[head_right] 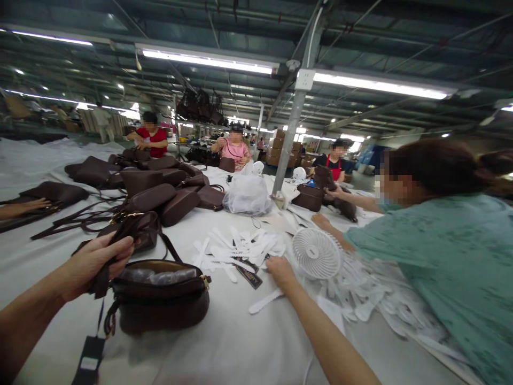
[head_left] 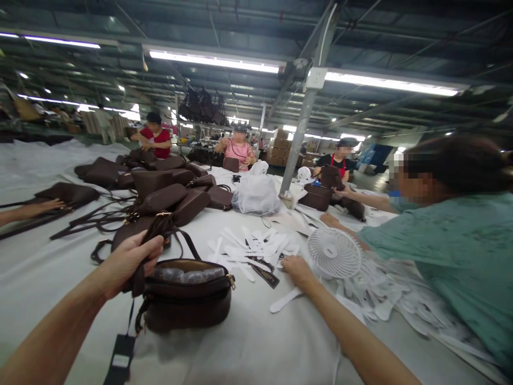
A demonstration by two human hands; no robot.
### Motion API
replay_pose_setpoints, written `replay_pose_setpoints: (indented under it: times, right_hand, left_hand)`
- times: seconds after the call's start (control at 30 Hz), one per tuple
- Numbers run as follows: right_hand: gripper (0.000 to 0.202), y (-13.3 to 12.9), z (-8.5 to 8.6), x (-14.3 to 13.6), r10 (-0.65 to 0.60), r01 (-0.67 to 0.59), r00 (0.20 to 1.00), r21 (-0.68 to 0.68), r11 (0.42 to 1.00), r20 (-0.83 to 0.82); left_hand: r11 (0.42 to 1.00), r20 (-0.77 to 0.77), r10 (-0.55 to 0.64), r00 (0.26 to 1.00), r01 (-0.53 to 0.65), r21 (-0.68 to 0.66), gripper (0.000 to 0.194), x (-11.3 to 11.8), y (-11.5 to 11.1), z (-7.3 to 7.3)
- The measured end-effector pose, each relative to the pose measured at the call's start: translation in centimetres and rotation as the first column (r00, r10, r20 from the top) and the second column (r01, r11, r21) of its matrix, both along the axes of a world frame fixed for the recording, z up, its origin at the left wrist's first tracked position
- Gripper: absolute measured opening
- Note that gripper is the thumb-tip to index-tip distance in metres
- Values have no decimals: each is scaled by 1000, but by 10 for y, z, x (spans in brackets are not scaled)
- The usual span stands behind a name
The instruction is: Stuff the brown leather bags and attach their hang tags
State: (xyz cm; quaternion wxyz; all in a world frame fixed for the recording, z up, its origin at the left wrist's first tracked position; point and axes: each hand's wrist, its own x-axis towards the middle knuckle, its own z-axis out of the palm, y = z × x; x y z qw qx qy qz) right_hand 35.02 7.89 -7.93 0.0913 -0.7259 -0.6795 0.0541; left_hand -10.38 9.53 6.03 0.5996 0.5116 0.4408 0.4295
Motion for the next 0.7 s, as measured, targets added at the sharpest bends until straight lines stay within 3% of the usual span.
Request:
replay_pose_setpoints:
  times: [0.17, 0.3, 0.37, 0.5, 0.6, 0.7]
  right_hand:
    - [20, 3, 25, -3, -20, 46, 969, 102, 994, -248]
    - [33, -5, 55, -32, 12, 67, 868, 141, 988, -496]
    - [33, -12, 73, -54, 67, 10, 731, 109, 994, -679]
    - [35, -25, 115, -109, 52, -195, 271, -3, 981, -961]
    - [40, -30, 139, -154, 3, -233, 176, -38, 972, -984]
    - [35, -29, 145, -203, 30, -288, 216, -34, 957, -976]
  left_hand:
    - [1000, 30, 9, 999, -10, 23, 47, 0, 0, -2]
    - [999, 20, 4, 1000, -5, 34, 49, -2, 3, -2]
    - [998, 21, -3, 1000, 2, 59, 48, -3, 3, 0]
    - [994, 9, -18, 1000, 17, 108, 44, -3, 0, 4]
    - [990, -8, -10, 1000, 11, 138, 37, -3, -3, 5]
    - [981, -28, 13, 1000, -8, 193, 29, -2, -4, 7]
